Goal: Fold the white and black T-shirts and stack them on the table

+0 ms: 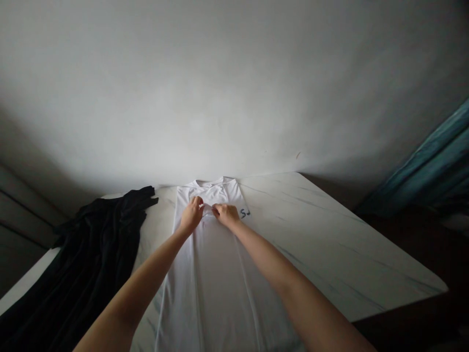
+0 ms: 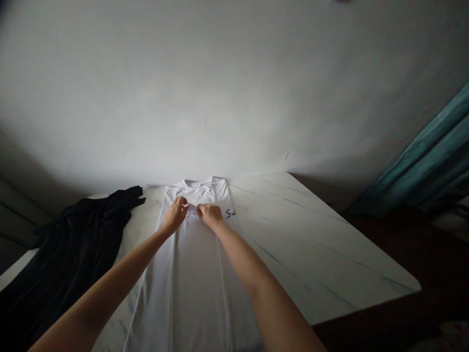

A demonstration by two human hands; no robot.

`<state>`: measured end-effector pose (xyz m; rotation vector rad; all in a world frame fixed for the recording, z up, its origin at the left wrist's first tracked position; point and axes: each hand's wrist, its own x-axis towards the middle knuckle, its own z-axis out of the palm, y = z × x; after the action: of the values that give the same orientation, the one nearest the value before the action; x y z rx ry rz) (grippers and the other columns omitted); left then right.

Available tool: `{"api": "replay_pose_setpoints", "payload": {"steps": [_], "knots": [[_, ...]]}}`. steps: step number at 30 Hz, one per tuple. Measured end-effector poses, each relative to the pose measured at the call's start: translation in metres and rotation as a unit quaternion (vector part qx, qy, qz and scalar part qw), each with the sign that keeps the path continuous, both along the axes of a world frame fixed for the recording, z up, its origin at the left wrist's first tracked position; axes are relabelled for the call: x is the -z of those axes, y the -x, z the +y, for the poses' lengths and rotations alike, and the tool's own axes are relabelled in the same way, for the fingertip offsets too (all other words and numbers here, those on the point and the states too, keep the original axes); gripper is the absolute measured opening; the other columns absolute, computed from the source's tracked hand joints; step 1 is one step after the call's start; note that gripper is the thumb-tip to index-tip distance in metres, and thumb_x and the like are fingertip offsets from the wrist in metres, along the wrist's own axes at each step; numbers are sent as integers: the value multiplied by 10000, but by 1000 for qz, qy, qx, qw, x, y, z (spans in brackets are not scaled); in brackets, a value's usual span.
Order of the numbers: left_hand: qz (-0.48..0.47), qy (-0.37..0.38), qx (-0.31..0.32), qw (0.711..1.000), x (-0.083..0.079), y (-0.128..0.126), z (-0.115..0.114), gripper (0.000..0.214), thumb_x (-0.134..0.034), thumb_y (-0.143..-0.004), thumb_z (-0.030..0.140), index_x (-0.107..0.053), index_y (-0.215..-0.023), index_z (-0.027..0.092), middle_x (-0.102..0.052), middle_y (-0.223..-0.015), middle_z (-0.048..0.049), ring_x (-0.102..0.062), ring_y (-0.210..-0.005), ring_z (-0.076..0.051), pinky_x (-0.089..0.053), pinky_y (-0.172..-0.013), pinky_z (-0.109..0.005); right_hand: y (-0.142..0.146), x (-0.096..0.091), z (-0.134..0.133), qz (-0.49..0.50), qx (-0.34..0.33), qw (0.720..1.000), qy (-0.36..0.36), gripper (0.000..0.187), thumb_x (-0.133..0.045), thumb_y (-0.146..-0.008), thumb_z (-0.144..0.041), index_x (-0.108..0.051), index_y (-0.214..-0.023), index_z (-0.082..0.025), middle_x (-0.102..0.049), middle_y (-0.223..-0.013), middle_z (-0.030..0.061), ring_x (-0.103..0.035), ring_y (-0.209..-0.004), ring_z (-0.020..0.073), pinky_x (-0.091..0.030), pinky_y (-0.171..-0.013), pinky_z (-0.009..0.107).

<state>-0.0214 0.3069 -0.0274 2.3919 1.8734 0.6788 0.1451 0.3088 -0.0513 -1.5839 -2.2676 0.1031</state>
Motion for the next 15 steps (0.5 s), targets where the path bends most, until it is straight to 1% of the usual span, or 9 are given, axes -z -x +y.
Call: {"api": "replay_pose_setpoints", "payload": {"steps": [2, 4, 6, 7, 8, 10, 12, 13, 15], "knots": [[26, -27, -23, 999, 4, 3, -9, 129, -461, -927, 200, -569, -996, 192, -626, -1069, -91, -599, -990, -228, -477, -795, -320, 3, -1, 6, 30, 9, 1000, -4, 258, -474, -965, -328, -669, -1111, -241, -722, -1062, 68, -669, -954, 215, -461, -770, 280], [71, -20, 15, 997, 8, 2, -19, 154, -493, -906, 175, -587, -1023, 213, -630, -1052, -76, -572, -1030, -232, -468, -841, -333, 4, -1, 11, 55, -22, 998, -17, 220, -537, -937, -318, -676, -1087, -238, -709, -1089, 58, -651, -983, 196, -450, -779, 255], [113, -9, 70, 991, 12, -1, -25, 270, -526, -884, 151, -571, -1137, 236, -615, -1142, -75, -547, -1081, -233, -454, -895, -351, 3, 0, 16, 66, -62, 996, -23, 171, -576, -912, -296, -695, -1014, -227, -706, -1061, 52, -636, -986, 183, -439, -777, 235], [131, -11, 88, 987, 14, -3, -26, 332, -538, -878, 148, -550, -1196, 242, -591, -1207, -83, -531, -1113, -239, -447, -916, -363, 3, 1, 18, 71, -66, 995, -23, 151, -577, -908, -284, -701, -964, -218, -707, -1025, 53, -634, -966, 181, -435, -767, 230], [147, -14, 97, 984, 15, -5, -26, 371, -543, -878, 149, -532, -1237, 241, -572, -1246, -93, -521, -1132, -247, -442, -925, -375, 3, 2, 20, 80, -55, 995, -21, 150, -567, -911, -274, -701, -920, -208, -708, -983, 55, -634, -934, 179, -431, -755, 229], [177, -14, 99, 979, 16, -8, -23, 342, -513, -898, 152, -542, -1232, 219, -587, -1210, -109, -538, -1101, -257, -447, -902, -385, 3, 4, 23, 114, 1, 993, -19, 185, -532, -926, -267, -692, -876, -189, -706, -901, 59, -633, -856, 178, -426, -728, 230], [203, -10, 96, 974, 16, -10, -17, 247, -457, -931, 159, -597, -1130, 201, -626, -1091, -105, -568, -1028, -252, -453, -857, -378, 3, 7, 25, 155, 57, 986, -26, 230, -495, -945, -290, -683, -875, -177, -704, -845, 62, -627, -790, 178, -424, -707, 233], [213, -8, 96, 972, 17, -10, -15, 223, -432, -945, 167, -617, -1067, 196, -638, -1036, -101, -578, -996, -247, -454, -838, -370, 4, 8, 26, 170, 74, 982, -31, 255, -481, -953, -304, -681, -864, -174, -703, -826, 64, -623, -767, 178, -424, -700, 233], [220, -9, 104, 970, 17, -10, -12, 229, -405, -963, 189, -633, -978, 190, -649, -970, -95, -590, -959, -239, -455, -808, -353, 5, 11, 26, 185, 79, 978, -45, 295, -461, -965, -319, -679, -831, -171, -701, -817, 69, -620, -755, 176, -426, -701, 233]]}}
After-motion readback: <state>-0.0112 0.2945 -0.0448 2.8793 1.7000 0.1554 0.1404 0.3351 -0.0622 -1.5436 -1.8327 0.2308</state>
